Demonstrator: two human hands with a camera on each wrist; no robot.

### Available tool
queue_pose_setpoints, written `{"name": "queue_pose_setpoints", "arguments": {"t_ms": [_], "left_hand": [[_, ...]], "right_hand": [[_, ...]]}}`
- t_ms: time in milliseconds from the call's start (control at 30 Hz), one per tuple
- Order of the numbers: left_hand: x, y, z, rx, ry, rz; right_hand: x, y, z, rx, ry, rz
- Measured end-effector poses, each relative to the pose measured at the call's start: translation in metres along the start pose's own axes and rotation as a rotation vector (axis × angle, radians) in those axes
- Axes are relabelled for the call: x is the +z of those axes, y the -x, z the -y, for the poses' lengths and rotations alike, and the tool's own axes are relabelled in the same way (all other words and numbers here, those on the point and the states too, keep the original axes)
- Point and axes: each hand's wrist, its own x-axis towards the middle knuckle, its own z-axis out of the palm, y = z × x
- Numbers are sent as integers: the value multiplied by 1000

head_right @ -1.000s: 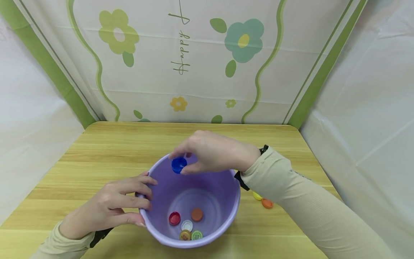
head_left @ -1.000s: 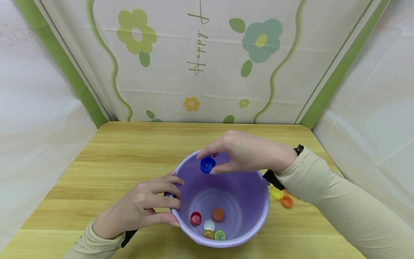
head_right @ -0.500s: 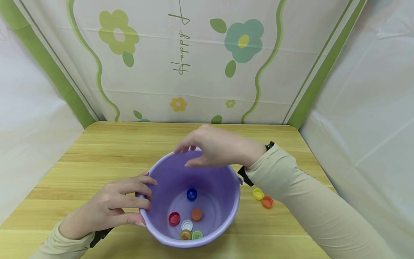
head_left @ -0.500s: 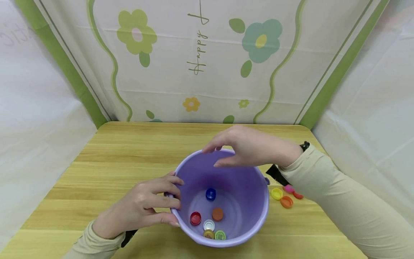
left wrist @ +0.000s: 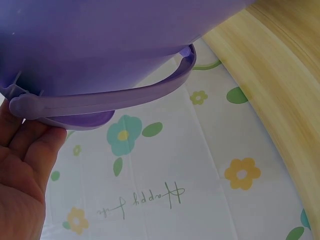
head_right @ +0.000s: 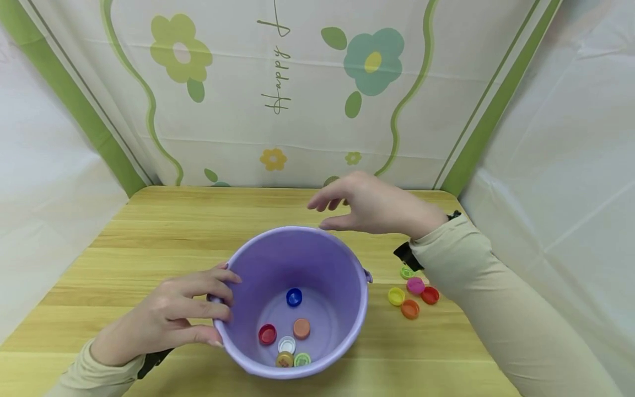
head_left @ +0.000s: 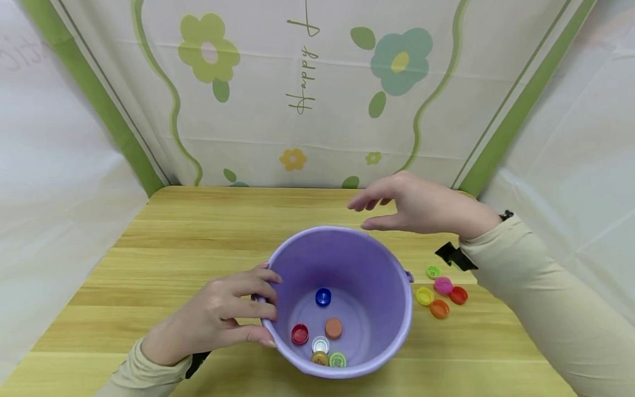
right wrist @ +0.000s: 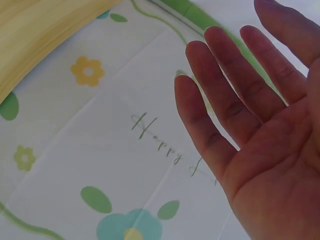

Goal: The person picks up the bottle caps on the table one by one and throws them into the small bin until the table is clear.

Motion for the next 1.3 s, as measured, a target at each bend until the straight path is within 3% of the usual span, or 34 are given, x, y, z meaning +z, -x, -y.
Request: {"name": "queue_pose_setpoints", "arguments": {"t_ms": [267, 667, 1033, 1300], "left_hand": [[0, -2, 0, 6, 4, -3], [0, -2, 1, 14, 4, -2], [1, -1, 1, -3, 7, 2], [1, -2, 1, 4, 14, -2]], "right_hand": [[3, 31, -18, 121, 41, -21], [32, 87, -50, 272, 52, -78], [63, 134, -84, 446, 11, -7], [84, 160, -105, 524, 9, 53]]}}
